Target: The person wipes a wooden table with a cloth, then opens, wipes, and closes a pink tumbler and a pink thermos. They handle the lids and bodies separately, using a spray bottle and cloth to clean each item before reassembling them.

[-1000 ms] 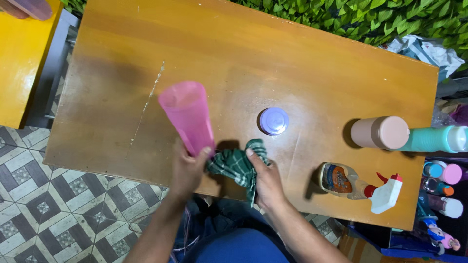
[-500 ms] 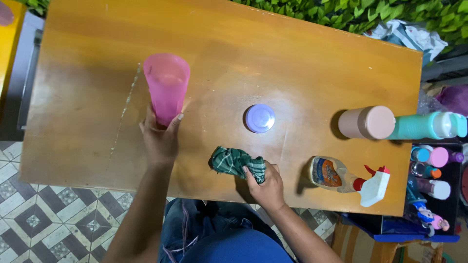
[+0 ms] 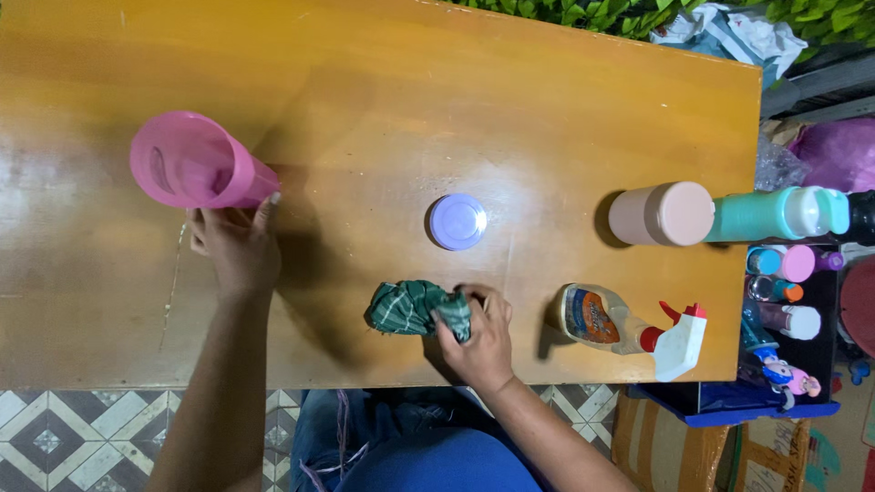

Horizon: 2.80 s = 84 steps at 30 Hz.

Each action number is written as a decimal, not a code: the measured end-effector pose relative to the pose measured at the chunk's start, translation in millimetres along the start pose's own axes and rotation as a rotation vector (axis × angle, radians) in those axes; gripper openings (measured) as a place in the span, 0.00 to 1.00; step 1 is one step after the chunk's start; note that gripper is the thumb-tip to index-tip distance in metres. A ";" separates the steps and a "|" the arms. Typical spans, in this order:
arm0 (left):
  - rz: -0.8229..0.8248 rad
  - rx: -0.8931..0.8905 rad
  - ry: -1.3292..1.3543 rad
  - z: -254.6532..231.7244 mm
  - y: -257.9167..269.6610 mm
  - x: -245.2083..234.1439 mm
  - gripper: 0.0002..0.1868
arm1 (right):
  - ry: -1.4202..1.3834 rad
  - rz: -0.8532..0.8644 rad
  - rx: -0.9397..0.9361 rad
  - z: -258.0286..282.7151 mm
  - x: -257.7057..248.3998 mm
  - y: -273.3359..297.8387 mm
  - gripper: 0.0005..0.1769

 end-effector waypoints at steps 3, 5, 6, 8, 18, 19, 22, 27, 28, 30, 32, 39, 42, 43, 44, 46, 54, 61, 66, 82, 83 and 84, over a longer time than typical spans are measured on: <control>0.027 -0.004 -0.003 -9.0 -3.6 -5.8 0.41 | 0.002 0.000 0.115 -0.7 -2.6 -20.2 0.27; 0.041 0.036 -0.062 -19.3 -0.4 -10.3 0.36 | -0.016 0.005 0.161 -1.8 -2.0 -36.3 0.36; 0.058 0.048 -0.003 -23.5 3.3 -13.2 0.36 | -0.024 0.001 0.169 -1.6 -2.1 -44.2 0.41; 0.085 0.074 0.114 -30.2 14.8 -21.6 0.38 | -0.002 0.024 0.167 0.3 -2.2 -60.0 0.47; 0.052 0.243 -0.014 -21.9 74.3 -38.5 0.35 | 0.096 0.186 0.126 14.8 10.8 -87.0 0.43; 0.051 0.251 -0.024 -19.6 82.7 -37.2 0.33 | 0.086 0.175 0.111 16.3 12.2 -81.3 0.41; 0.085 0.275 -0.052 -17.3 102.9 -34.6 0.32 | -0.070 0.231 0.018 29.1 24.8 -61.5 0.36; 0.249 0.348 -0.109 -38.1 118.6 -21.2 0.31 | -0.161 0.214 -0.210 68.8 36.3 -30.2 0.24; 0.303 0.424 -0.105 -46.8 121.6 -17.6 0.31 | -0.146 0.180 -0.279 74.9 35.1 -24.7 0.23; 0.395 0.531 -0.089 -59.8 123.6 -12.4 0.30 | -0.191 0.063 -0.308 76.5 29.6 -13.5 0.22; 0.474 0.590 -0.061 -66.2 124.1 -7.5 0.29 | -0.430 -0.005 -0.179 63.9 30.9 -1.6 0.20; 0.548 0.665 -0.155 -82.3 118.9 -1.3 0.39 | -0.690 -0.321 0.464 -1.1 28.9 32.7 0.14; 0.576 0.509 -0.033 -67.3 123.4 3.7 0.40 | -0.598 -0.297 0.395 2.9 29.1 36.7 0.18; 0.583 0.381 0.064 -52.8 126.1 1.9 0.40 | -0.717 -0.305 0.418 5.4 32.7 39.5 0.18; 0.588 0.251 0.159 -37.2 129.0 1.3 0.40 | -0.836 -0.312 0.440 9.9 36.4 41.3 0.20; 0.687 -0.094 1.020 -9.7 136.4 5.9 0.32 | -1.148 -0.321 0.504 23.0 43.5 43.9 0.21; 0.823 -0.561 1.306 49.1 158.9 38.3 0.30 | -1.479 -0.181 0.402 92.6 48.4 43.1 0.29; 0.891 -0.024 1.051 35.7 154.5 35.9 0.34 | -0.180 0.077 0.040 141.6 73.5 26.1 0.33; 0.925 -0.179 1.182 36.5 154.6 43.7 0.32 | -0.367 0.220 0.038 156.0 67.3 34.1 0.42; 1.172 -0.527 0.587 34.4 164.7 29.4 0.37 | -0.052 0.514 -0.288 152.8 30.5 34.4 0.22; 1.173 -0.568 0.526 35.0 164.8 30.5 0.38 | 0.001 0.470 -0.279 153.5 30.2 34.6 0.22; 1.092 -0.402 0.550 28.8 158.2 28.7 0.36 | 0.055 0.426 -0.270 154.3 30.6 35.1 0.22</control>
Point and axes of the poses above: each hand's wrist, its own y-axis away from the middle knuckle, its own x-axis out of the palm, z = x × y, the point moved 5 cm from there along -y, towards the middle knuckle, and after that the axes turned 6 degrees about z, right-handed, at the moved point
